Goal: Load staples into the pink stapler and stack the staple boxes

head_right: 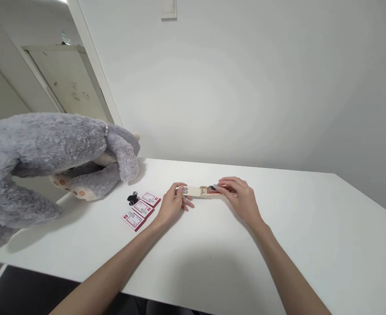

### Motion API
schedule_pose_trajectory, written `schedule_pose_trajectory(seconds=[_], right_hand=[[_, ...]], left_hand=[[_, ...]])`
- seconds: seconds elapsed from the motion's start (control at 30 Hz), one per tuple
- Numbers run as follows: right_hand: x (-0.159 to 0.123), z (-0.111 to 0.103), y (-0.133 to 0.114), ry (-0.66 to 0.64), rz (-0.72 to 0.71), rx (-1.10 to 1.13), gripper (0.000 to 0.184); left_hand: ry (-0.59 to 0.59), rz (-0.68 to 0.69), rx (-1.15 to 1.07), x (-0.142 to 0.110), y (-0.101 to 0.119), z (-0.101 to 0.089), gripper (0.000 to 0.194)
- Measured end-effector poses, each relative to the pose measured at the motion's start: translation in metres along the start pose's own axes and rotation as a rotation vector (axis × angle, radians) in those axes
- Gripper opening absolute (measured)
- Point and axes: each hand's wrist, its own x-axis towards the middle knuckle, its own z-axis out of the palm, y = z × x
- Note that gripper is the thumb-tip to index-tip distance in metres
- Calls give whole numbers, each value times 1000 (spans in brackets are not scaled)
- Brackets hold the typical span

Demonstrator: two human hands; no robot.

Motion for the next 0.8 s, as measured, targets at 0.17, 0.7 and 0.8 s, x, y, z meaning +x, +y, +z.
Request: schedule_pose_trajectory(seconds=[0.17,0.7,0.8], right_hand=[[-1,0,0,-40,-51,-59,23],[-2,1,7,-65,-55,-62,24],[-3,2,6,-81,-46,-66,23]], left_hand=[[21,5,-4,0,0,0,25],[38,10,0,0,-1,0,25],[26,28,10,0,-1,0,26]])
